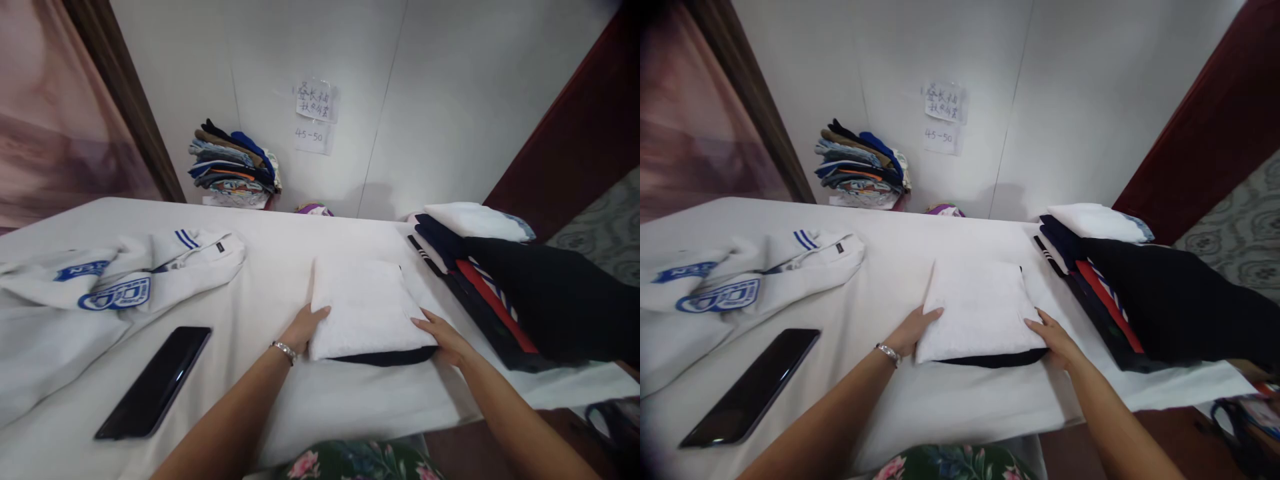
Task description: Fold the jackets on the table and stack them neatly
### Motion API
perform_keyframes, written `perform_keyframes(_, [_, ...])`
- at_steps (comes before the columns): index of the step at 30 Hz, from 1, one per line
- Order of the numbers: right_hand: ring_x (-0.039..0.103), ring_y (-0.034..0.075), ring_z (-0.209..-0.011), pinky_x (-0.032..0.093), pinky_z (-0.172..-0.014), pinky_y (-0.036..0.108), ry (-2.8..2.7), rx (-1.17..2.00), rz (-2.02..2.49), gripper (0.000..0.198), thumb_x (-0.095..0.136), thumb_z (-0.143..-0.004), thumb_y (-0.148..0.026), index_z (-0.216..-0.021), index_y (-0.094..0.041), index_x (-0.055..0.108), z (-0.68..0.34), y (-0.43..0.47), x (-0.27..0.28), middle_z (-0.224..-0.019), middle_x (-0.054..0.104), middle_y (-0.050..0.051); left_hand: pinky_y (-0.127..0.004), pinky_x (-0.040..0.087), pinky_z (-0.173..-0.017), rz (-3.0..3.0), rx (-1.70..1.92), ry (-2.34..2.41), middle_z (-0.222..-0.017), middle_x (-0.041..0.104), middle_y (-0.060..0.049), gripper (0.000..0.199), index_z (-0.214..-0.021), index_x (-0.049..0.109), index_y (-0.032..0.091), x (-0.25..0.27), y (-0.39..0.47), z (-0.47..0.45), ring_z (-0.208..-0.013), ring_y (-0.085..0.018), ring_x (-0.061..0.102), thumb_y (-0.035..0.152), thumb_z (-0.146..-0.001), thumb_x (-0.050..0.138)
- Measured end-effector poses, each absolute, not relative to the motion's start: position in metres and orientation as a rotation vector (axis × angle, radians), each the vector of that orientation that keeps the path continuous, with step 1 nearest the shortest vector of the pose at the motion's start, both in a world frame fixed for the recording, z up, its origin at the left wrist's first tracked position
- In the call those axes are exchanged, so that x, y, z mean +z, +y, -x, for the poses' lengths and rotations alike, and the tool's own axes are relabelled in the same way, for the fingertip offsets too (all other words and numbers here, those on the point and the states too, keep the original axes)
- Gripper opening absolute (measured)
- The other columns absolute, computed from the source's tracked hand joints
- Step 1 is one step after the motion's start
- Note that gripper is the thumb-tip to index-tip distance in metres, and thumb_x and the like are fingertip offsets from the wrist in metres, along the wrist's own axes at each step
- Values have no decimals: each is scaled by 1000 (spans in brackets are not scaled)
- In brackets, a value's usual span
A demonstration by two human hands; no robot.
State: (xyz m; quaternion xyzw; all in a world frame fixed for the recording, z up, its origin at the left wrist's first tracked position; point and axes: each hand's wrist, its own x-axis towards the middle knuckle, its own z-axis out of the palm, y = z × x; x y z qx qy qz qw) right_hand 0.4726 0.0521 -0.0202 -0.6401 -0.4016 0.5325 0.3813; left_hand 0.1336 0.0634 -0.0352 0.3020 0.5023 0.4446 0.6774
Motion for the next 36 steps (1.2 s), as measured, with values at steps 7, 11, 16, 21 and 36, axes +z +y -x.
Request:
perform_keyframes(7, [73,24,-93,59,-81,34,-1037,1157,1608,67,82,-64,-22,-128,-20,63,-530,102,5,-115,74,9,-46,55,-85,-764,730,854,-101,75,-15,57,-112,62,19,-36,29,-174,-89,-29,72,44,-65,84])
perform_keyframes(11, [69,23,-108,55,-93,33,-955,713,1816,57,69,-73,-14,-130,-16,62,-564,133,3,-121,71,14,-42,54,-68,-855,365,789,-81,74,-8,34,-98,63,24,-37,5,-206,-61,-22,69,45,-74,77])
perform_keyframes(16, [55,26,-131,39,-115,41,-888,621,1860,55,70,-76,-33,-129,-20,63,-559,103,-30,-140,61,12,-31,47,-53,-1108,559,1100,-70,69,-5,20,-74,63,20,-24,35,-186,-51,-15,60,38,-82,63])
perform_keyframes(21, [59,25,-125,56,-91,31,-643,676,1618,66,76,-68,-47,-128,-25,62,-535,13,-53,-143,58,9,-25,45,-55,-1330,934,1552,-73,67,-1,18,-89,68,20,-20,102,-142,-61,-14,60,34,-82,59])
perform_keyframes(36, [51,13,-50,36,-43,22,-640,1317,1435,29,85,-64,-44,-83,-25,73,-433,-76,-50,-61,61,-2,-23,34,-47,-1175,1027,1323,-54,51,6,57,-92,70,14,-30,152,-150,-48,-9,44,58,-57,77])
